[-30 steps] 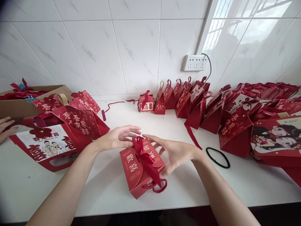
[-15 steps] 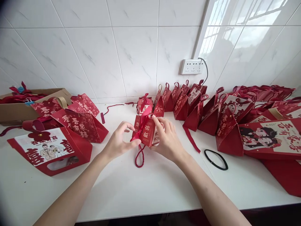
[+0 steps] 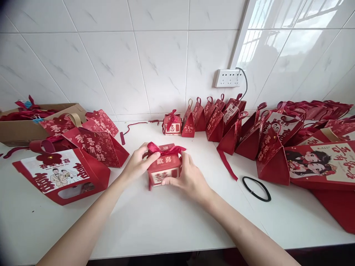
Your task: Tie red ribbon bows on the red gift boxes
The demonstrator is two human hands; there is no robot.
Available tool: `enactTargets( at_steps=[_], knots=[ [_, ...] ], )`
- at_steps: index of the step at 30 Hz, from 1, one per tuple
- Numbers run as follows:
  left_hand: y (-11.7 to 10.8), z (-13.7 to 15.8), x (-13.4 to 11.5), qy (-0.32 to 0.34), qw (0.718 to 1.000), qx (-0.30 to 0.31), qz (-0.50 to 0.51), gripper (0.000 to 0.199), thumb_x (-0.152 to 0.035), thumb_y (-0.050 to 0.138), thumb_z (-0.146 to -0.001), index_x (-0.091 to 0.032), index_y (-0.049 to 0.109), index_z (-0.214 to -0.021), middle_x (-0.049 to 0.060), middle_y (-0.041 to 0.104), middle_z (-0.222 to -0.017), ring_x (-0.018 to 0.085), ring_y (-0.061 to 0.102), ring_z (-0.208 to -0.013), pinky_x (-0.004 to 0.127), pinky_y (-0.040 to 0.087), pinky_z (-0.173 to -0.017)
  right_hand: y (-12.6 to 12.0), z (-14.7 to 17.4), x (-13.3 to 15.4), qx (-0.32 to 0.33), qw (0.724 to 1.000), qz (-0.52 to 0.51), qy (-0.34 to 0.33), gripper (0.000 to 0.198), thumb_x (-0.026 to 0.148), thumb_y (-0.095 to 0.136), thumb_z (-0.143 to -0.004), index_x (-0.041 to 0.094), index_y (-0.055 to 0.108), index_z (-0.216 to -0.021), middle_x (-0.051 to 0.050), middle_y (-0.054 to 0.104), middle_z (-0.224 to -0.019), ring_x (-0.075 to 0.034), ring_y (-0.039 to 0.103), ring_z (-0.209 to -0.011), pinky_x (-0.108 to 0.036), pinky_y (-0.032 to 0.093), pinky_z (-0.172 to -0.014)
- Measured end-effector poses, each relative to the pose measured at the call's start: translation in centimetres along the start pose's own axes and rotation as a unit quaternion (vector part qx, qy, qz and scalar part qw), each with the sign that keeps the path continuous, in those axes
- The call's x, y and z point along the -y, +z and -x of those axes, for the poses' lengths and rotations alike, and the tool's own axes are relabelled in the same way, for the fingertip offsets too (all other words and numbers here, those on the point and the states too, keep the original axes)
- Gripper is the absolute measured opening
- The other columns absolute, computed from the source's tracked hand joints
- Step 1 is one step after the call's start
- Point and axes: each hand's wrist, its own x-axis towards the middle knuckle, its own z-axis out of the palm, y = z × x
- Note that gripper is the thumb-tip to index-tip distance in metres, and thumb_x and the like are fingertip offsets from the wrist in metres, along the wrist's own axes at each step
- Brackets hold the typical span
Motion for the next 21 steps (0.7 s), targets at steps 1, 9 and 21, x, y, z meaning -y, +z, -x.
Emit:
enactTargets(
  at_steps=[1, 9, 21],
  knots=[
    [-0.2, 0.0, 0.1, -0.009, 1.0, 0.01, 0.003, 0.023, -0.04, 0.055, -0.081, -0.017, 0.055, -0.086, 0.004, 0.059, -0.092, 0.019, 0.058, -0.09, 0.031, 0.046, -0.079, -0.1, 0.2, 0.3, 0.03, 0.999, -0.018, 0.006, 0.077, 0.063, 0.06, -0.073, 0.019, 0.03, -0.129, -0.01, 0.062, -0.096, -0.024, 0.062, -0.076, -0.037, 0.05, -0.065],
    [-1.4, -0.5, 0.8, -0.01, 0.998, 0.058, -0.007, 0.025, -0.036, 0.061, -0.077, -0.017, 0.057, -0.092, 0.006, 0.063, -0.101, 0.021, 0.061, -0.094, 0.032, 0.047, -0.08, -2.5, -0.5, 0.7, -0.074, 0.997, -0.009, 0.005, 0.032, 0.051, 0.045, -0.088, 0.021, 0.054, -0.095, -0.002, 0.058, -0.078, -0.016, 0.055, -0.069, -0.028, 0.044, -0.06],
    [-2.1, 2.0, -1.6, 0.027, 0.969, -0.041, -0.241, 0.022, -0.038, 0.051, -0.085, -0.02, 0.054, -0.072, 0.002, 0.056, -0.086, 0.019, 0.056, -0.088, 0.031, 0.042, -0.079, -2.1, -1.0, 0.7, -0.052, 0.998, -0.024, -0.024, 0.023, 0.043, 0.051, -0.087, 0.021, 0.056, -0.08, -0.005, 0.055, -0.091, -0.017, 0.054, -0.082, -0.031, 0.048, -0.071]
  ],
)
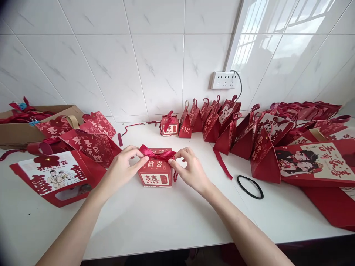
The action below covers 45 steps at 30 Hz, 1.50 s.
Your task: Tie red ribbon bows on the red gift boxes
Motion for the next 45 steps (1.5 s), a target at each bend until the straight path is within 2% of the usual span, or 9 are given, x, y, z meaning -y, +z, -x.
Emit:
enactTargets(
  at_steps=[4, 8, 13, 16, 20, 29, 34, 37, 45],
  knots=[
    [0.4, 0.8, -0.2, 0.017, 1.0, 0.006, -0.013, 0.018, -0.033, 0.049, -0.085, -0.02, 0.053, -0.072, 0.0, 0.057, -0.084, 0.016, 0.057, -0.081, 0.029, 0.042, -0.075, 0.2, -0.5, 0.0, -0.028, 0.999, 0.006, -0.035, 0.022, 0.038, 0.049, -0.088, 0.021, 0.055, -0.077, -0.005, 0.055, -0.09, -0.017, 0.056, -0.084, -0.033, 0.047, -0.079],
    [0.1, 0.2, -0.2, -0.027, 0.999, 0.027, 0.004, 0.014, -0.036, 0.054, -0.081, -0.022, 0.052, -0.086, 0.0, 0.063, -0.087, 0.016, 0.06, -0.081, 0.028, 0.043, -0.069, 0.0, -1.8, 0.4, -0.05, 0.997, 0.03, -0.058, 0.019, 0.039, 0.055, -0.084, 0.021, 0.054, -0.077, -0.004, 0.057, -0.084, -0.017, 0.057, -0.077, -0.032, 0.048, -0.072],
    [-1.4, -2.3, -0.2, -0.093, 0.981, 0.155, 0.077, 0.052, -0.053, 0.06, -0.073, -0.025, 0.043, -0.114, -0.002, 0.065, -0.079, 0.016, 0.062, -0.066, 0.026, 0.043, -0.057, -0.8, -4.3, 1.0, 0.036, 0.995, 0.022, -0.094, 0.012, 0.031, 0.059, -0.08, 0.02, 0.055, -0.077, -0.003, 0.063, -0.084, -0.017, 0.059, -0.079, -0.033, 0.048, -0.075],
    [-1.4, -3.2, 0.2, -0.084, 0.971, 0.19, 0.115, 0.045, -0.055, 0.059, -0.074, -0.022, 0.051, -0.104, -0.001, 0.064, -0.078, 0.015, 0.06, -0.065, 0.024, 0.042, -0.055, -0.6, -4.8, 0.7, 0.074, 0.993, -0.021, -0.085, 0.016, 0.032, 0.06, -0.08, 0.02, 0.058, -0.09, -0.004, 0.065, -0.093, -0.018, 0.061, -0.085, -0.034, 0.048, -0.077],
    [0.0, -2.9, 1.4, -0.069, 0.968, 0.159, 0.181, 0.037, -0.053, 0.052, -0.08, -0.017, 0.051, -0.071, -0.002, 0.054, -0.067, 0.011, 0.051, -0.059, 0.021, 0.036, -0.052, -0.4, -3.6, -0.1, 0.06, 0.994, -0.026, -0.09, 0.015, 0.035, 0.058, -0.084, 0.02, 0.062, -0.083, -0.004, 0.064, -0.087, -0.018, 0.06, -0.082, -0.033, 0.047, -0.075],
    [0.9, -2.3, 2.2, -0.098, 0.961, 0.092, 0.242, 0.039, -0.046, 0.053, -0.08, -0.017, 0.04, -0.058, -0.006, 0.035, -0.053, 0.007, 0.032, -0.05, 0.02, 0.025, -0.046, -1.4, -2.5, 0.5, 0.108, 0.994, -0.02, -0.004, 0.027, 0.044, 0.057, -0.083, 0.019, 0.062, -0.075, -0.002, 0.065, -0.075, -0.015, 0.055, -0.069, -0.027, 0.042, -0.066],
    [1.4, -2.1, 2.1, -0.118, 0.956, 0.087, 0.253, 0.038, -0.04, 0.054, -0.079, -0.017, 0.035, -0.056, -0.007, 0.031, -0.051, 0.006, 0.027, -0.046, 0.021, 0.019, -0.044, -1.1, -2.3, 0.8, 0.114, 0.99, -0.039, 0.072, 0.046, 0.056, 0.046, -0.085, 0.018, 0.048, -0.06, 0.002, 0.049, -0.059, -0.011, 0.041, -0.056, -0.025, 0.033, -0.054],
    [1.7, -1.9, 1.9, -0.117, 0.948, 0.09, 0.282, 0.036, -0.037, 0.053, -0.078, -0.017, 0.034, -0.055, -0.006, 0.032, -0.052, 0.006, 0.028, -0.047, 0.02, 0.02, -0.044, -1.0, -2.3, 0.7, 0.149, 0.978, -0.091, 0.117, 0.05, 0.061, 0.043, -0.084, 0.018, 0.042, -0.058, 0.003, 0.042, -0.057, -0.009, 0.035, -0.053, -0.024, 0.029, -0.052],
    [3.2, -1.7, 1.8, -0.111, 0.937, 0.028, 0.33, 0.036, -0.036, 0.051, -0.077, -0.019, 0.028, -0.055, -0.007, 0.029, -0.05, 0.006, 0.027, -0.045, 0.02, 0.021, -0.042, -0.5, -3.0, -2.0, 0.213, 0.914, -0.318, 0.133, 0.041, 0.054, 0.056, -0.082, 0.015, 0.056, -0.069, -0.003, 0.058, -0.073, -0.014, 0.051, -0.07, -0.028, 0.039, -0.07]
  ],
)
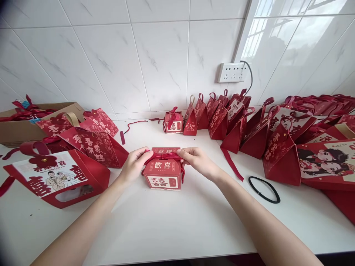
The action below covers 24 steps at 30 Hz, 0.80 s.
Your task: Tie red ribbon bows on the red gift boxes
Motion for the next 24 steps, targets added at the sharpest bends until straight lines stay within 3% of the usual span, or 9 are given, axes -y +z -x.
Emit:
enactTargets(
  at_steps=[6, 10, 13, 16, 18, 20, 24],
  knots=[
    [0.5, 0.2, 0.3, 0.027, 0.999, -0.02, 0.006, 0.036, -0.036, 0.049, -0.078, -0.019, 0.026, -0.055, -0.006, 0.027, -0.05, 0.006, 0.025, -0.045, 0.02, 0.02, -0.042, -0.3, -0.5, -0.8, 0.028, 0.997, -0.065, -0.002, 0.037, 0.05, 0.059, -0.081, 0.016, 0.056, -0.069, -0.004, 0.06, -0.075, -0.014, 0.053, -0.07, -0.03, 0.042, -0.074],
    [0.2, 0.1, 0.2, -0.008, 0.999, 0.005, 0.032, 0.037, -0.037, 0.051, -0.078, -0.019, 0.027, -0.056, -0.006, 0.027, -0.052, 0.006, 0.025, -0.046, 0.02, 0.02, -0.042, -0.8, -0.1, 0.0, 0.014, 0.999, 0.04, 0.015, 0.043, 0.055, 0.056, -0.081, 0.016, 0.053, -0.064, -0.001, 0.054, -0.066, -0.014, 0.05, -0.066, -0.029, 0.041, -0.068],
    [-0.3, 0.0, 0.0, -0.02, 0.998, 0.042, 0.037, 0.035, -0.039, 0.054, -0.078, -0.018, 0.034, -0.057, -0.006, 0.031, -0.054, 0.006, 0.028, -0.048, 0.02, 0.022, -0.044, -0.7, 0.8, 1.4, -0.108, 0.97, 0.219, -0.011, 0.049, 0.06, 0.046, -0.084, 0.017, 0.053, -0.063, 0.0, 0.05, -0.062, -0.014, 0.047, -0.063, -0.029, 0.038, -0.063],
    [-0.5, 0.0, -0.5, -0.01, 0.997, 0.074, 0.026, 0.035, -0.042, 0.055, -0.078, -0.017, 0.041, -0.058, -0.006, 0.034, -0.054, 0.006, 0.03, -0.049, 0.02, 0.024, -0.045, 0.4, 1.6, 2.7, -0.244, 0.894, 0.349, -0.137, 0.043, 0.055, 0.044, -0.087, 0.019, 0.056, -0.068, -0.004, 0.056, -0.07, -0.019, 0.051, -0.073, -0.032, 0.039, -0.068],
    [-0.5, 0.2, -0.8, -0.006, 0.995, 0.096, 0.033, 0.033, -0.044, 0.057, -0.077, -0.017, 0.046, -0.062, -0.005, 0.042, -0.057, 0.008, 0.039, -0.052, 0.02, 0.03, -0.048, 1.5, 1.8, 3.1, -0.227, 0.865, 0.398, -0.204, 0.03, 0.045, 0.049, -0.087, 0.02, 0.059, -0.074, -0.005, 0.06, -0.079, -0.021, 0.053, -0.081, -0.033, 0.041, -0.074],
    [-0.4, 0.3, -1.0, -0.002, 0.994, 0.108, 0.023, 0.029, -0.043, 0.062, -0.074, -0.016, 0.053, -0.07, -0.003, 0.053, -0.065, 0.01, 0.048, -0.06, 0.021, 0.037, -0.053, 2.2, 1.8, 3.2, -0.169, 0.865, 0.421, -0.212, 0.021, 0.037, 0.052, -0.086, 0.02, 0.062, -0.082, -0.007, 0.062, -0.088, -0.021, 0.055, -0.086, -0.033, 0.043, -0.078],
    [-0.8, 0.3, -1.4, 0.001, 0.994, 0.103, -0.046, 0.027, -0.04, 0.063, -0.073, -0.014, 0.063, -0.08, 0.002, 0.063, -0.074, 0.014, 0.055, -0.066, 0.023, 0.041, -0.057, 1.0, 2.3, 3.8, -0.119, 0.904, 0.395, -0.113, 0.026, 0.042, 0.047, -0.088, 0.02, 0.062, -0.086, -0.006, 0.064, -0.093, -0.019, 0.059, -0.084, -0.031, 0.046, -0.075]
  ],
)
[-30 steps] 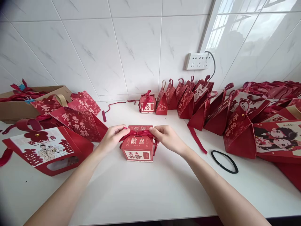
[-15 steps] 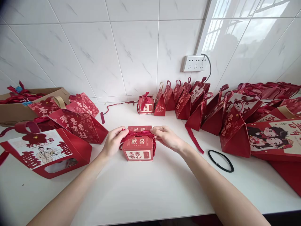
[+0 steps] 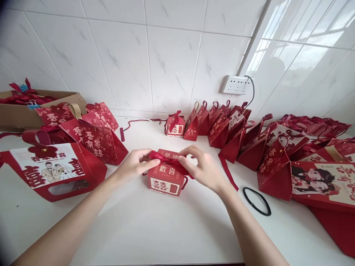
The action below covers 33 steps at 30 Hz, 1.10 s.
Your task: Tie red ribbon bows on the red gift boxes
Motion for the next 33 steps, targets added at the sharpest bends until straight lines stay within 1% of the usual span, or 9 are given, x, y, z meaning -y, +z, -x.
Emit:
enactTargets(
  at_steps=[3, 6, 12, 15, 19, 22, 27, 30, 33],
  knots=[
    [-0.7, 0.3, -0.4, -0.01, 0.998, 0.011, -0.061, 0.03, -0.044, 0.06, -0.075, -0.015, 0.063, -0.068, 0.001, 0.06, -0.06, 0.013, 0.051, -0.056, 0.023, 0.035, -0.051, -1.9, 0.1, -0.6, 0.103, 0.992, -0.009, 0.067, 0.034, 0.05, 0.049, -0.086, 0.019, 0.062, -0.077, -0.004, 0.064, -0.077, -0.016, 0.056, -0.07, -0.029, 0.045, -0.065],
    [-1.3, 0.9, -0.9, -0.021, 0.992, 0.02, -0.125, 0.037, -0.049, 0.059, -0.074, -0.016, 0.059, -0.057, 0.0, 0.058, -0.054, 0.012, 0.048, -0.05, 0.022, 0.03, -0.046, -2.6, 0.2, -0.7, 0.188, 0.978, -0.027, 0.086, 0.035, 0.05, 0.055, -0.082, 0.018, 0.057, -0.068, -0.001, 0.057, -0.065, -0.013, 0.05, -0.061, -0.026, 0.041, -0.056],
    [-1.2, 1.8, -1.9, -0.014, 0.977, -0.032, -0.211, 0.039, -0.049, 0.058, -0.075, -0.018, 0.058, -0.051, 0.0, 0.057, -0.05, 0.011, 0.042, -0.043, 0.025, 0.024, -0.041, -2.2, 0.5, -0.5, 0.158, 0.975, -0.089, 0.127, 0.047, 0.058, 0.05, -0.083, 0.019, 0.042, -0.057, 0.006, 0.036, -0.051, -0.006, 0.029, -0.045, -0.022, 0.022, -0.041],
    [-0.6, 2.1, -2.5, 0.07, 0.966, -0.059, -0.243, 0.036, -0.044, 0.056, -0.079, -0.019, 0.058, -0.053, 0.0, 0.055, -0.054, 0.013, 0.046, -0.054, 0.025, 0.034, -0.051, -2.3, 0.6, 0.0, 0.134, 0.97, -0.113, 0.165, 0.049, 0.059, 0.049, -0.082, 0.019, 0.04, -0.055, 0.006, 0.04, -0.044, -0.005, 0.032, -0.035, -0.021, 0.022, -0.036],
    [0.3, 2.3, -2.8, 0.199, 0.935, -0.04, -0.29, 0.028, -0.039, 0.059, -0.08, -0.021, 0.064, -0.06, 0.003, 0.056, -0.083, 0.02, 0.049, -0.09, 0.034, 0.04, -0.082, -2.1, 1.0, 1.0, 0.153, 0.942, -0.218, 0.204, 0.05, 0.06, 0.053, -0.08, 0.019, 0.044, -0.053, 0.005, 0.046, -0.038, -0.007, 0.042, -0.027, -0.019, 0.022, -0.029],
    [0.7, 2.3, -2.5, 0.215, 0.932, 0.01, -0.293, 0.025, -0.033, 0.059, -0.081, -0.02, 0.063, -0.06, 0.004, 0.056, -0.098, 0.022, 0.047, -0.102, 0.039, 0.034, -0.093, -1.5, 1.3, 1.6, 0.214, 0.915, -0.265, 0.215, 0.047, 0.058, 0.055, -0.079, 0.017, 0.048, -0.055, 0.002, 0.055, -0.043, -0.009, 0.052, -0.031, -0.017, 0.028, -0.028],
    [0.7, 2.1, -1.9, 0.24, 0.928, 0.032, -0.284, 0.023, -0.028, 0.057, -0.081, -0.02, 0.062, -0.059, 0.004, 0.06, -0.094, 0.021, 0.05, -0.1, 0.04, 0.031, -0.096, -0.7, 1.6, 2.0, 0.323, 0.889, -0.253, 0.204, 0.043, 0.05, 0.054, -0.082, 0.016, 0.049, -0.056, -0.002, 0.065, -0.053, -0.01, 0.057, -0.035, -0.016, 0.031, -0.028],
    [0.7, 1.9, -1.6, 0.236, 0.935, 0.028, -0.263, 0.02, -0.025, 0.052, -0.083, -0.02, 0.059, -0.065, 0.002, 0.065, -0.083, 0.02, 0.053, -0.093, 0.037, 0.034, -0.091, -0.5, 1.6, 1.9, 0.351, 0.886, -0.24, 0.184, 0.044, 0.048, 0.05, -0.085, 0.016, 0.048, -0.055, -0.003, 0.066, -0.053, -0.009, 0.056, -0.035, -0.016, 0.029, -0.03],
    [0.9, 1.5, -1.1, 0.193, 0.956, -0.004, -0.219, 0.017, -0.026, 0.042, -0.09, -0.022, 0.058, -0.085, 0.001, 0.067, -0.072, 0.018, 0.056, -0.087, 0.034, 0.037, -0.086, -0.4, 1.4, 1.7, 0.347, 0.895, -0.224, 0.168, 0.044, 0.047, 0.05, -0.086, 0.016, 0.046, -0.055, -0.002, 0.065, -0.051, -0.008, 0.055, -0.034, -0.017, 0.028, -0.033]
  ],
)
